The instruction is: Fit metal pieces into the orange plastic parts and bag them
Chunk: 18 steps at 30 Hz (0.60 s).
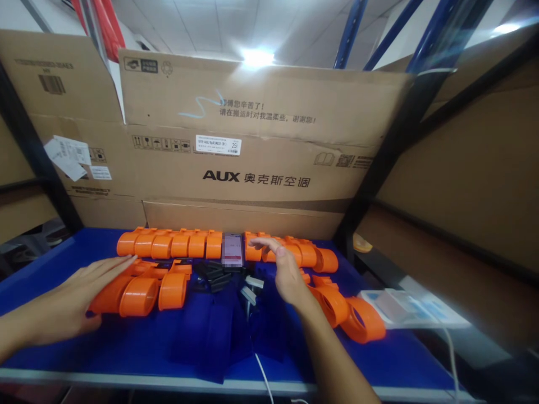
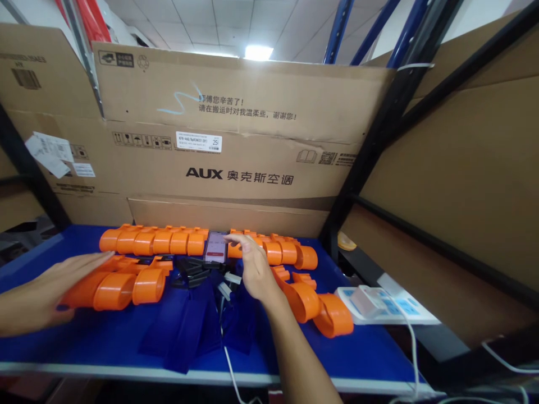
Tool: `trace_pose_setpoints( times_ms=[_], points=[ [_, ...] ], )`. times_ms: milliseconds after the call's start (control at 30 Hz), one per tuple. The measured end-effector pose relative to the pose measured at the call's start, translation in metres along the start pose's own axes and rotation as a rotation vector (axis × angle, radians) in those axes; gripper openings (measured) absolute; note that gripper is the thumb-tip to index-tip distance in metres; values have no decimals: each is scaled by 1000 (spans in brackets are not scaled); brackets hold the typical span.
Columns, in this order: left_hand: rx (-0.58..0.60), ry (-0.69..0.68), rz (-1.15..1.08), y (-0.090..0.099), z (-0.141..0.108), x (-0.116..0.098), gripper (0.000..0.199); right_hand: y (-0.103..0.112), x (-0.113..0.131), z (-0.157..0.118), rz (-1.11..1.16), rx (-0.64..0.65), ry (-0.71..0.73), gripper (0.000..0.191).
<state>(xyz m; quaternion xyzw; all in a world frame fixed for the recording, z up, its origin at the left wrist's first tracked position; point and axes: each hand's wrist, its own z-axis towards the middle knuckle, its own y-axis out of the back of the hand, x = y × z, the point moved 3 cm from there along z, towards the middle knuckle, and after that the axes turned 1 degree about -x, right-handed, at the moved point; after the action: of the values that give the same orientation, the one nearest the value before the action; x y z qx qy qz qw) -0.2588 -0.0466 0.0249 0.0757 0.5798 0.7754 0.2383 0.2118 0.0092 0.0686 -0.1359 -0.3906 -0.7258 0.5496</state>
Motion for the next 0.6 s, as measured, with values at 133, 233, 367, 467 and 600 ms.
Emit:
trace_pose_setpoints(
  times_ms=[133, 233, 367, 467, 600],
  points=[
    [19, -49, -47, 30, 50, -25, 72, -1, 0, 0, 0, -2, 5, 66],
    [52, -156, -32, 33, 108, -60, 62, -2, 0, 0, -4, 2, 21, 66],
    [144, -281, 63, -2, 181, -102, 67, -2, -4, -1, -34, 9, 44, 61],
    [224, -304, 187, -40, 218, -116, 76, -1, -8, -2, -63, 18, 64, 57],
    [316, -290, 235, -72, 243, -117, 82, 1, -8, -4, -75, 41, 94, 53]
  ],
)
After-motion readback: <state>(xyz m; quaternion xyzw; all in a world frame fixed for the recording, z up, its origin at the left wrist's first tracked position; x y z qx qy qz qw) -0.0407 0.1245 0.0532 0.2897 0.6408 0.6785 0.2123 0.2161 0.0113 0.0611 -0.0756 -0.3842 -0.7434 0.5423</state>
